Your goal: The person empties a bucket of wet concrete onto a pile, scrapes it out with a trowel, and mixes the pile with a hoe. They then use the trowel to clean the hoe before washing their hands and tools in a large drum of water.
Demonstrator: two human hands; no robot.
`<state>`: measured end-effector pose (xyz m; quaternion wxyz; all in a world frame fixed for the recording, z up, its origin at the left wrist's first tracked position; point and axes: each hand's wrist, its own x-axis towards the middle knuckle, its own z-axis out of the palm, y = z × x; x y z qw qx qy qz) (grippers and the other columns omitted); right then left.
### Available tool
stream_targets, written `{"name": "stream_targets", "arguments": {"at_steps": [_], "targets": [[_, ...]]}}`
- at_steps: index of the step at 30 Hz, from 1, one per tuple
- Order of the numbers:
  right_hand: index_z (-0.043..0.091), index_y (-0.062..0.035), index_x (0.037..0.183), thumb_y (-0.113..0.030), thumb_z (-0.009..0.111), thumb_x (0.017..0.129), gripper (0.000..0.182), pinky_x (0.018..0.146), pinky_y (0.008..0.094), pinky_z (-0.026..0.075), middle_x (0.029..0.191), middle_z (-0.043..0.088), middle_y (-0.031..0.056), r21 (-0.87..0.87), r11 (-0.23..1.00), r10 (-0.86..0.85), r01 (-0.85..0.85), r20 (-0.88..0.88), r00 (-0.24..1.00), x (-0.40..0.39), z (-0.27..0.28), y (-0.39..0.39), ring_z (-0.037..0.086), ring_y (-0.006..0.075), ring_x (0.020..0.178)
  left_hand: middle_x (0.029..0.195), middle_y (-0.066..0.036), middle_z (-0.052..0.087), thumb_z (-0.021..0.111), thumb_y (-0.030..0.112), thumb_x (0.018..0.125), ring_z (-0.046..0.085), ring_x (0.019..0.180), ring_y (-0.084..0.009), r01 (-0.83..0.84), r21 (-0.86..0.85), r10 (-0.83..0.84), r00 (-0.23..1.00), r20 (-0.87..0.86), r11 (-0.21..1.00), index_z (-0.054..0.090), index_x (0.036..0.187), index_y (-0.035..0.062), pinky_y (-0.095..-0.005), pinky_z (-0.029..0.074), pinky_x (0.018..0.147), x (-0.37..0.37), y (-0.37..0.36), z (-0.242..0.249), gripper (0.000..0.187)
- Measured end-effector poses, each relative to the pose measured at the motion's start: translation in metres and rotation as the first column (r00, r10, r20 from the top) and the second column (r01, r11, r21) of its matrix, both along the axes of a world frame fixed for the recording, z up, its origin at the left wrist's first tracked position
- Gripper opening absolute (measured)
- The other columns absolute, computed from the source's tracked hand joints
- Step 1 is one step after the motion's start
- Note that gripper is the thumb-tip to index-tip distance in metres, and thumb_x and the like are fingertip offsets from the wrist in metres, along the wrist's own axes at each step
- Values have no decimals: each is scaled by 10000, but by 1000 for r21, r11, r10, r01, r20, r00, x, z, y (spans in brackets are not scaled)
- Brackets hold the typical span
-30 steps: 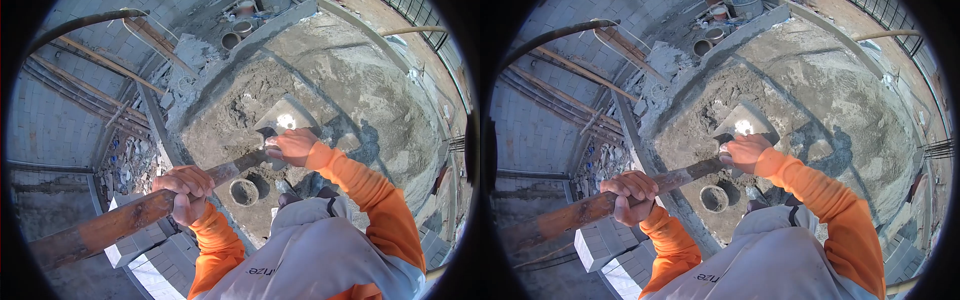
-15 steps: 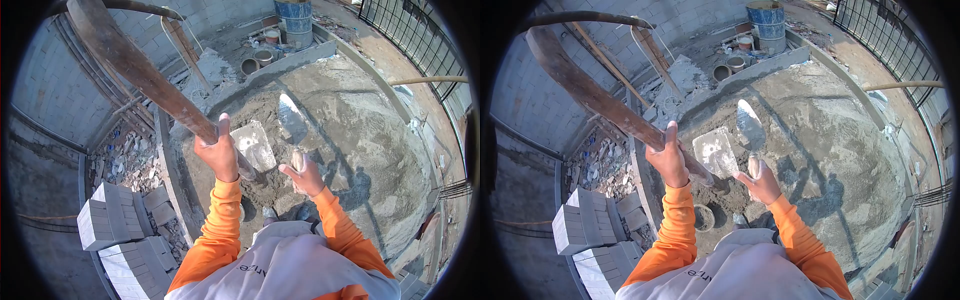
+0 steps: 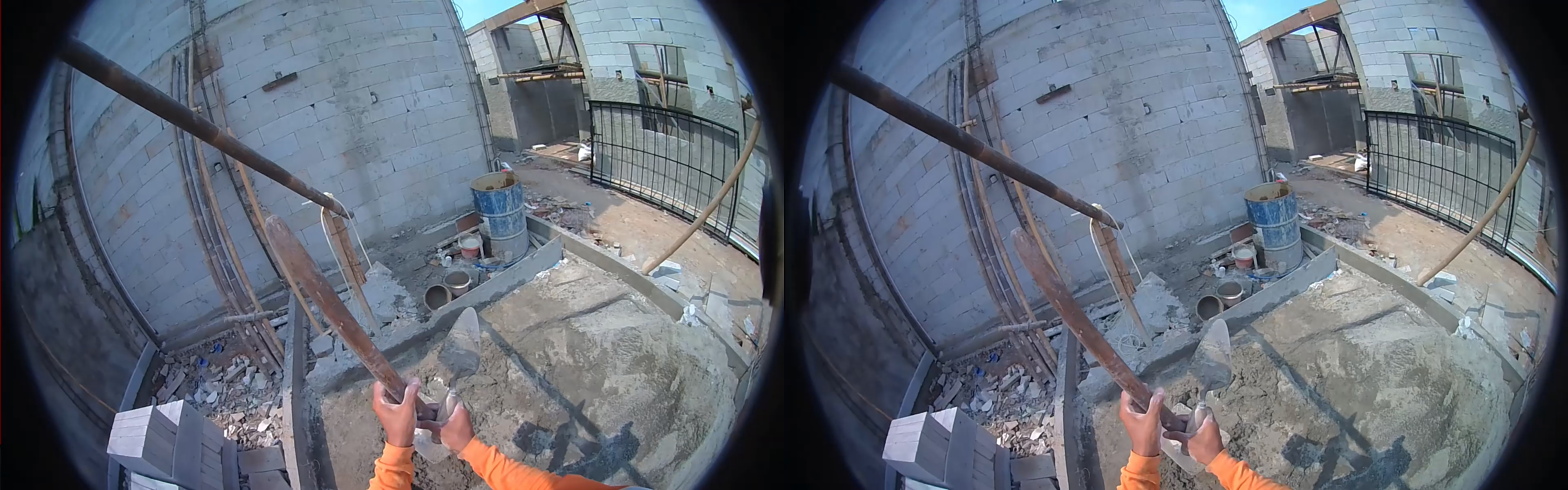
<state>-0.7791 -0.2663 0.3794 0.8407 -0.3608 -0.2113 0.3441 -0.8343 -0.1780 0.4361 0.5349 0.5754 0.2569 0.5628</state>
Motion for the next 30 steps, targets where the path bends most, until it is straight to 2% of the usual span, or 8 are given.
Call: {"name": "stream_targets", "arguments": {"at_steps": [2,8,11,13,18,20,22,30], "targets": [[550,52,933,-207,912,649,528,709,298,534,868,701,107,-203,939,-114,278,577,809,18,-27,5,657,136,786,869,-20,586,711,239,897,564,833,-132,171,21,-166,975,-145,985,550,998,3,-293,476,791,-19,-1,-21,303],[577,91,965,-254,911,660,569,727,280,528,896,696,101,-239,958,3,161,566,824,24,44,-15,648,122,783,850,-66,605,360,512,1014,558,826,-174,329,-60,-334,933,-136,942,548,1006,-28,-355,471,782,-31,4,-147,572],[587,76,997,-269,917,649,591,708,277,535,863,673,96,-264,958,90,113,651,754,25,43,-14,645,123,753,809,-82,593,278,560,1010,534,779,-172,318,-105,-331,840,-430,942,566,953,-23,-362,440,704,-37,11,-175,653],[596,44,888,-281,913,655,510,682,280,502,835,662,64,-273,953,119,133,740,662,25,34,-5,583,107,728,773,-83,580,226,604,996,512,726,-180,173,-32,-176,964,-200,984,573,902,-25,-380,402,638,-19,4,-179,725],[565,34,888,-245,882,706,460,708,249,507,881,674,94,-535,845,401,23,661,635,2,71,-6,607,103,782,795,-82,621,430,657,926,580,763,-180,-322,39,324,935,-146,946,597,844,-19,-338,457,675,1,-38,-63,702],[479,50,1031,-191,842,752,517,751,276,529,985,668,137,-328,941,159,88,654,739,-10,93,-12,634,143,882,774,-75,624,521,628,913,599,749,-173,-574,-41,553,803,-221,818,603,813,-10,-325,471,665,-5,-44,-47,651],[380,65,1176,-129,798,795,597,779,316,557,1085,652,183,-181,933,-77,311,745,663,-9,80,-12,661,201,970,697,-65,606,639,493,905,611,658,-144,-122,-154,107,989,-104,980,604,810,2,-297,483,600,-40,-16,-103,501],[300,51,1295,-176,644,886,581,655,284,513,929,601,126,-372,904,-66,212,368,927,-7,39,-95,589,165,778,569,-51,487,629,517,896,523,438,-178,-381,-644,655,712,252,663,465,777,50,-343,480,409,-81,38,-47,510]]}}
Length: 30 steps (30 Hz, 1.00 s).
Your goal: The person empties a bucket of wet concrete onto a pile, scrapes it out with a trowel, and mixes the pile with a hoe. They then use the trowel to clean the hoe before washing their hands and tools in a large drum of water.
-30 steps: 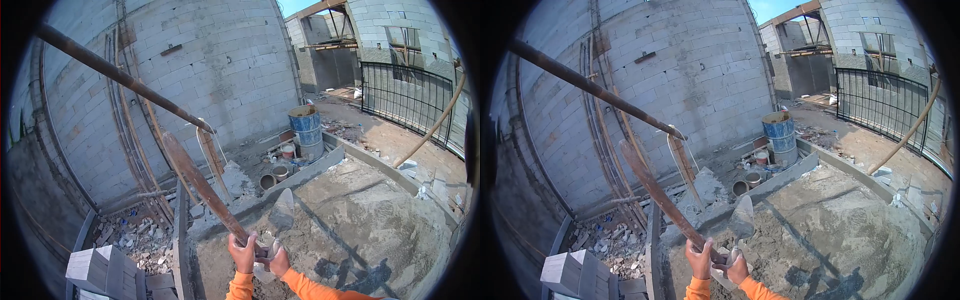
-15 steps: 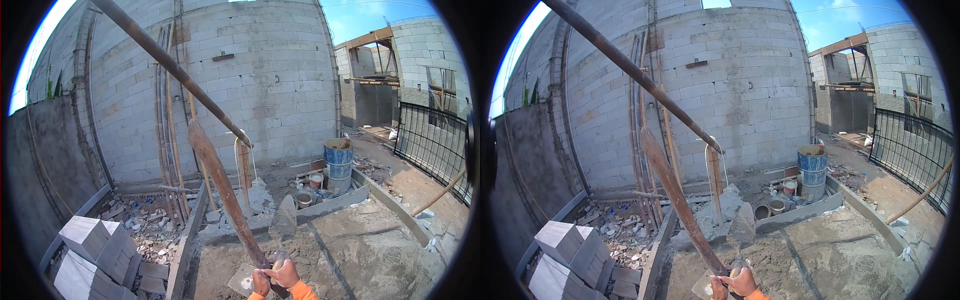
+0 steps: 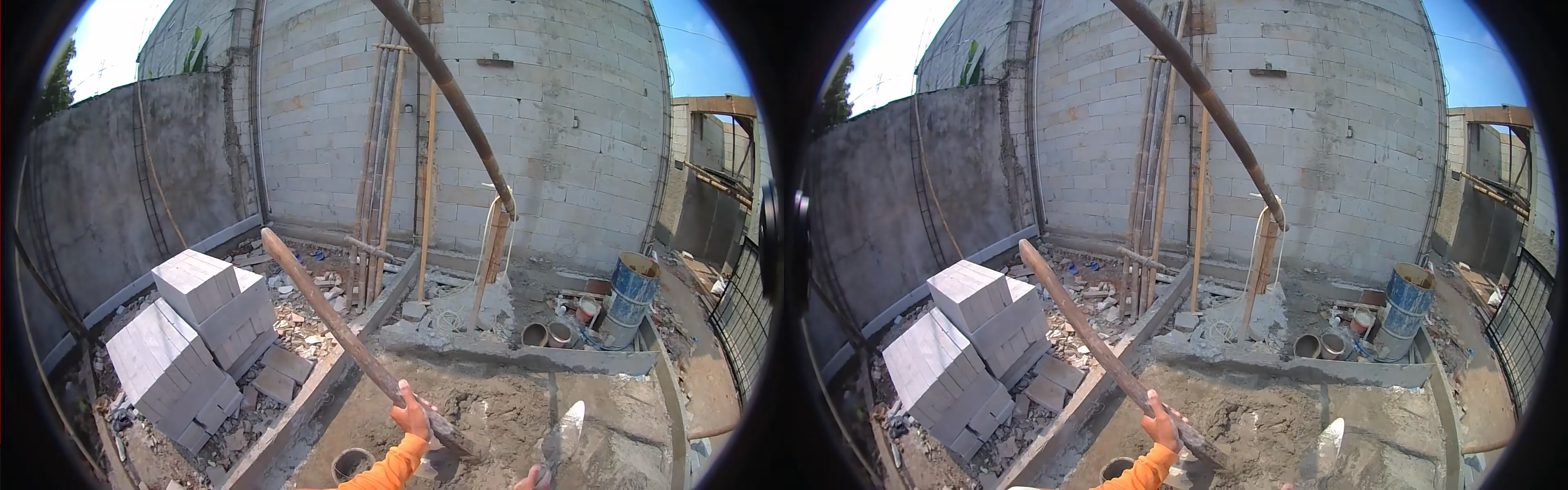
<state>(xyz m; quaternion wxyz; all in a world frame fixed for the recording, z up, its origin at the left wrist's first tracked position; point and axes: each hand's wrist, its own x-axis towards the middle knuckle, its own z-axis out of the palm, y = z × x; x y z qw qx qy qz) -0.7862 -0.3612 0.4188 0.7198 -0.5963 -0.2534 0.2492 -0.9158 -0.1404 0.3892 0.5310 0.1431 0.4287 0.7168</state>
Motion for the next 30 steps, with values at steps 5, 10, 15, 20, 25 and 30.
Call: {"name": "stream_targets", "arguments": {"at_steps": [5,10,15,20,25,30], "targets": [[251,42,1370,-205,549,942,577,577,263,485,832,568,90,-8,994,105,-107,-146,984,-24,-22,-7,544,143,658,669,-59,467,580,662,857,493,493,-198,-142,-114,167,952,258,983,433,891,77,-380,474,455,-27,26,24,604],[201,33,1445,-235,453,999,579,500,243,458,734,536,55,49,980,198,-192,-201,960,-34,-32,-3,499,121,538,893,-112,484,441,761,860,510,757,-249,-148,-79,164,951,262,986,420,1172,74,-444,493,672,-32,54,31,756],[307,88,1396,-215,500,976,553,579,302,480,792,577,102,-167,963,208,-210,-29,978,-35,-62,-8,556,156,601,941,-128,460,369,816,828,486,828,-281,-4,-16,11,886,464,1000,403,1143,31,-518,467,800,-55,102,-33,846],[370,116,1349,-210,538,964,532,729,410,527,985,626,241,-218,976,69,-22,210,975,-23,-81,-7,661,363,817,1049,-192,526,313,835,784,530,984,-354,-30,-115,81,874,479,993,496,996,-33,-609,428,938,-43,94,-44,912],[445,103,1309,-205,592,942,502,886,446,512,1157,592,326,-257,963,161,-78,323,932,-13,-88,-13,618,458,1033,991,-198,569,371,743,797,571,993,-370,15,-257,115,868,484,966,539,941,17,-620,429,949,-62,112,-88,759],[467,77,1300,-217,600,938,485,803,438,547,1087,631,290,-155,987,41,40,483,875,-12,-51,-10,652,415,971,971,-187,571,382,727,793,576,978,-364,-17,-321,169,876,453,947,535,922,27,-615,432,946,-61,115,-106,729]]}}
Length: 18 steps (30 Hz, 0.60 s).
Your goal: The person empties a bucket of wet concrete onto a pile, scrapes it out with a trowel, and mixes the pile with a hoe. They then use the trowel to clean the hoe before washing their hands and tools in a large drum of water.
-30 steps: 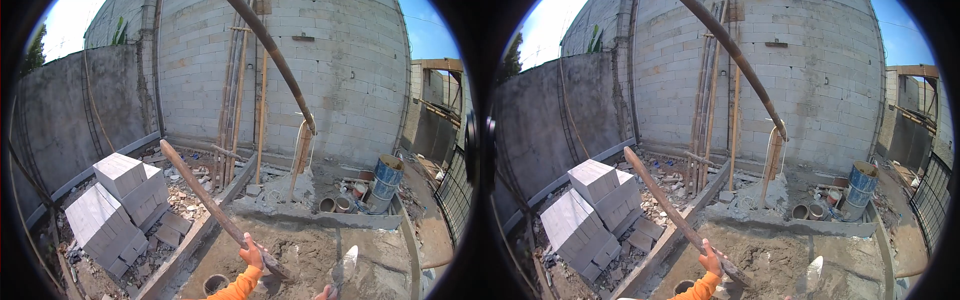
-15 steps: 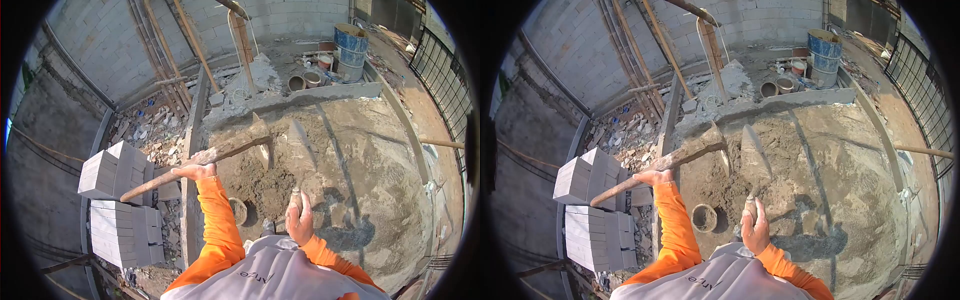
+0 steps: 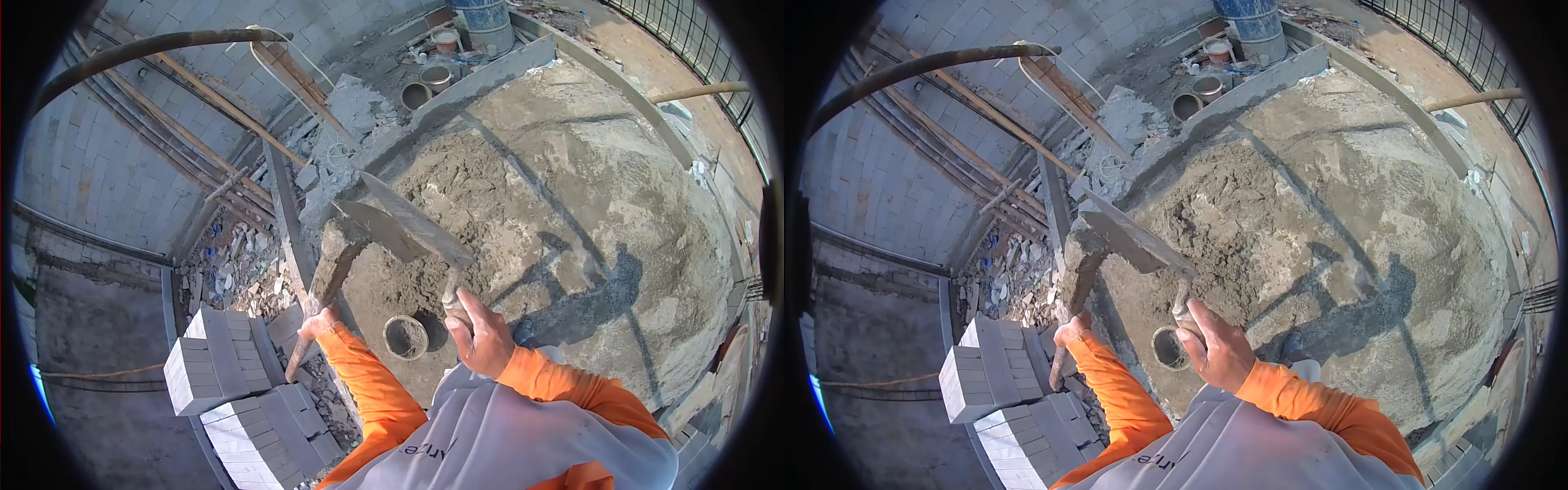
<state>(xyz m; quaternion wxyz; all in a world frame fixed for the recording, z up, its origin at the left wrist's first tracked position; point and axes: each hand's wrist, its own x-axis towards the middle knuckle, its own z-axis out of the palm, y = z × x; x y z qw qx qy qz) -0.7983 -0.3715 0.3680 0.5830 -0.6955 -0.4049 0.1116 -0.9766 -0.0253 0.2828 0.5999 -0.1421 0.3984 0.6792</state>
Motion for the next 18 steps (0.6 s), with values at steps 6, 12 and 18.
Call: {"name": "stream_targets", "arguments": {"at_steps": [6,12,18], "targets": [[505,34,1291,-232,552,962,425,824,436,529,1053,669,235,-267,959,58,-97,-152,987,35,-82,2,653,388,950,946,-175,574,395,708,789,581,960,-357,42,32,-41,999,-33,999,531,899,38,-610,435,941,5,1,2,692],[502,36,1307,-287,519,979,461,847,439,523,1145,632,259,-48,999,10,-16,-134,991,42,-10,-1,634,412,1001,922,-163,576,408,689,785,586,941,-350,81,61,-78,995,-56,995,526,876,50,-605,439,937,-2,2,7,656],[520,59,1274,-304,520,982,466,852,413,522,1160,634,240,-444,876,53,-189,-302,952,76,-97,6,638,396,1012,897,-151,579,422,669,781,591,923,-342,143,118,-137,989,-56,983,522,853,61,-599,442,933,-8,2,29,621]]}}
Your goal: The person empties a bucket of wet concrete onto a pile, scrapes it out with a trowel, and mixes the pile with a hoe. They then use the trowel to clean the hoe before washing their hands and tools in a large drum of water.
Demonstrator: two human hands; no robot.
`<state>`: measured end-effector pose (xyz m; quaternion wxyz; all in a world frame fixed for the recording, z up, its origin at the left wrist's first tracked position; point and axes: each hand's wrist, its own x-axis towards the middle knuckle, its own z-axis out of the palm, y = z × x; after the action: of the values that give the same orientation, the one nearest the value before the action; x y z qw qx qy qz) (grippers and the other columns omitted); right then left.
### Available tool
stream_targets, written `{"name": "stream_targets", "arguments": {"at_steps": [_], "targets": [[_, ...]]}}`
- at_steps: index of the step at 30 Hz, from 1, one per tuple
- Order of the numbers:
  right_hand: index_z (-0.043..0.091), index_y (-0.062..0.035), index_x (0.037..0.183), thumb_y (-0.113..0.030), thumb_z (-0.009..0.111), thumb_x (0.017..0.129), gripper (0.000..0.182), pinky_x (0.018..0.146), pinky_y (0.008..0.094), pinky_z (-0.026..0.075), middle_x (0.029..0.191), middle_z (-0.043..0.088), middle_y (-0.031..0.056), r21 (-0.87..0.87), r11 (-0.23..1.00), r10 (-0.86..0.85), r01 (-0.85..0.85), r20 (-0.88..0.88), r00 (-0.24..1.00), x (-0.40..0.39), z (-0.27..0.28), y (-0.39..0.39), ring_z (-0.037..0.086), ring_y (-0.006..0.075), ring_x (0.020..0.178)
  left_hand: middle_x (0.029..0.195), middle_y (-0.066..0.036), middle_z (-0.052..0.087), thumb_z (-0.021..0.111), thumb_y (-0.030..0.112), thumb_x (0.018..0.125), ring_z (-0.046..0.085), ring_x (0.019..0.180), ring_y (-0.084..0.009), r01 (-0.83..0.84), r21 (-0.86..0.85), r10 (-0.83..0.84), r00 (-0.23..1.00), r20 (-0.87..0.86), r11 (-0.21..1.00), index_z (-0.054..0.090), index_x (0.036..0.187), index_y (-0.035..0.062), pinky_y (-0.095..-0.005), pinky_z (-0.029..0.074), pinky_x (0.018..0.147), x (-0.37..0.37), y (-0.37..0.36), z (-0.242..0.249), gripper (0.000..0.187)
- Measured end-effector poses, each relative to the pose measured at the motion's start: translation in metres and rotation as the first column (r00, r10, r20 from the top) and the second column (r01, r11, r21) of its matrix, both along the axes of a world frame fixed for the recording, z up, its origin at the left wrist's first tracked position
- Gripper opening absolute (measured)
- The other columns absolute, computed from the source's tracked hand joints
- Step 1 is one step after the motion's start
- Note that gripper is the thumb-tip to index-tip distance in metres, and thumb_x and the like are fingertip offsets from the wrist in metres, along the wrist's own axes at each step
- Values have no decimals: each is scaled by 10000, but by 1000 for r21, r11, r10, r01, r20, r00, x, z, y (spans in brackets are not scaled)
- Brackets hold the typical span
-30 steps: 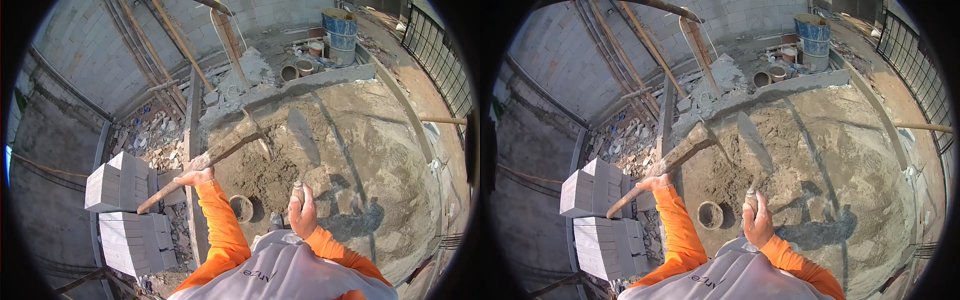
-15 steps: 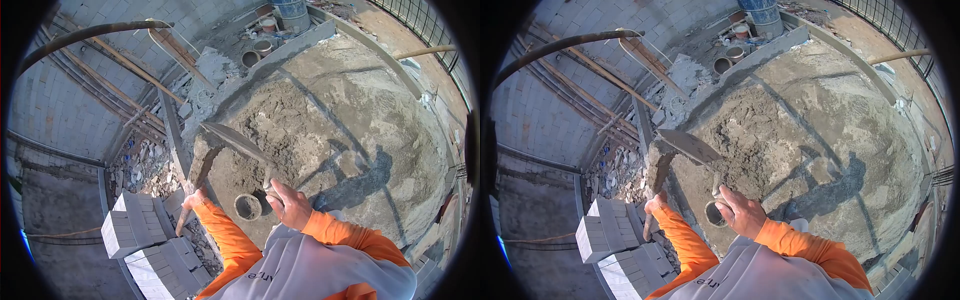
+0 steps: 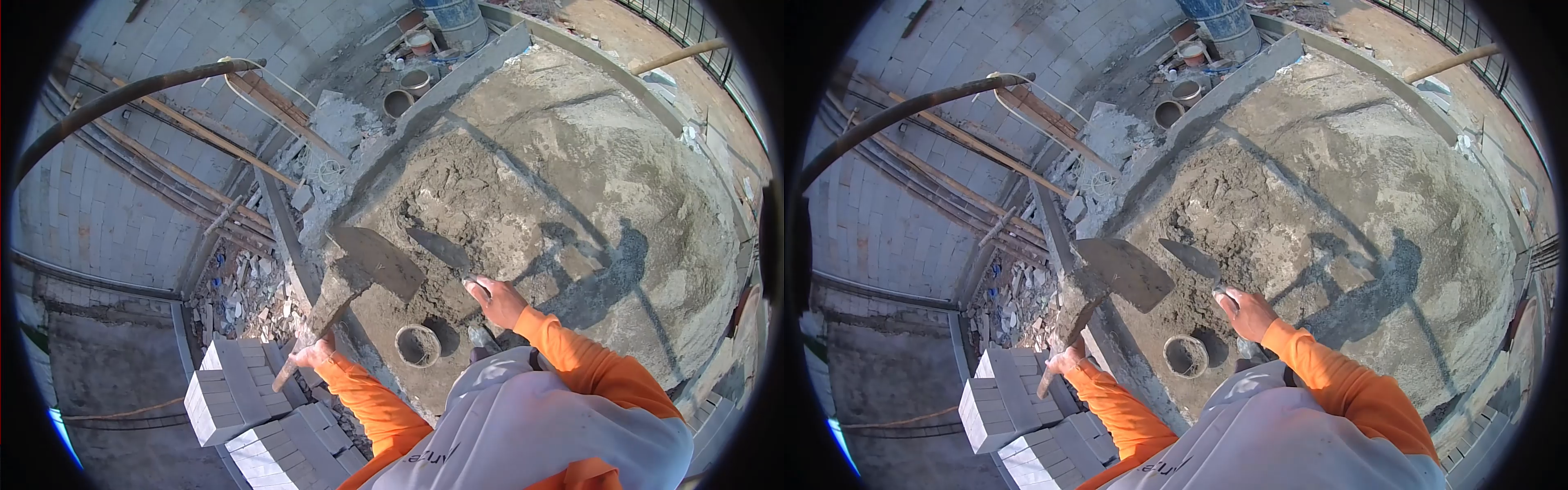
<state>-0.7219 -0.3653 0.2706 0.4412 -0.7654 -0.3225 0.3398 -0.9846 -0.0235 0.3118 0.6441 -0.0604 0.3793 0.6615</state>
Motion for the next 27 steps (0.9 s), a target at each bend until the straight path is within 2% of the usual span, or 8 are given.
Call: {"name": "stream_targets", "arguments": {"at_steps": [4,6,8,11,14,16,19,27], "targets": [[536,68,1252,-283,526,980,444,852,407,523,1144,642,240,412,895,-217,171,67,974,-10,79,12,641,392,1008,772,-90,558,464,626,749,587,800,-298,74,38,-76,996,53,997,480,779,96,-548,474,844,-4,-6,6,531],[538,82,1233,-259,528,978,425,847,406,525,1108,656,238,534,841,-68,-84,259,963,-21,89,17,646,379,1008,725,-70,532,461,625,754,555,731,-263,151,82,-166,962,219,985,466,775,102,-491,470,759,-2,-12,16,524],[554,53,1232,-272,522,978,414,833,421,522,1074,661,246,513,858,-81,-1,138,987,-21,57,28,639,393,1007,706,-65,509,432,701,785,533,690,-247,122,43,-126,987,100,992,451,769,107,-458,461,707,8,-24,28,594],[585,1,1224,-315,534,964,412,825,457,507,1045,655,258,-60,990,131,-131,-7,991,7,2,25,619,434,996,688,-53,492,345,856,781,530,680,-228,281,206,-330,907,264,937,451,771,103,-414,468,658,-4,-31,27,761],[585,2,1216,-350,524,965,437,814,467,508,1038,651,265,241,955,-205,172,120,971,-15,9,25,611,455,975,650,-46,485,401,809,797,527,625,-230,255,207,-295,936,194,945,455,748,96,-416,474,619,9,-41,36,717],[569,10,1234,-374,508,970,470,820,462,513,1048,641,285,329,939,-130,95,84,988,-19,47,28,621,453,962,636,-52,480,418,788,806,524,605,-232,217,168,-255,933,255,962,451,735,92,-403,473,598,16,-45,44,700],[553,9,1261,-401,492,972,505,859,451,504,1067,631,308,-179,966,147,-186,-208,967,-5,-8,28,624,441,994,640,-68,463,429,773,812,510,603,-233,200,125,-218,964,153,972,435,740,94,-372,460,571,18,-42,43,683],[459,79,1306,-340,523,971,540,907,430,475,1116,621,307,111,952,-290,286,20,957,-30,31,-23,602,452,1055,831,-66,450,440,787,812,479,698,-256,-67,171,91,986,-137,983,382,966,70,-439,457,683,60,-71,70,735]]}}
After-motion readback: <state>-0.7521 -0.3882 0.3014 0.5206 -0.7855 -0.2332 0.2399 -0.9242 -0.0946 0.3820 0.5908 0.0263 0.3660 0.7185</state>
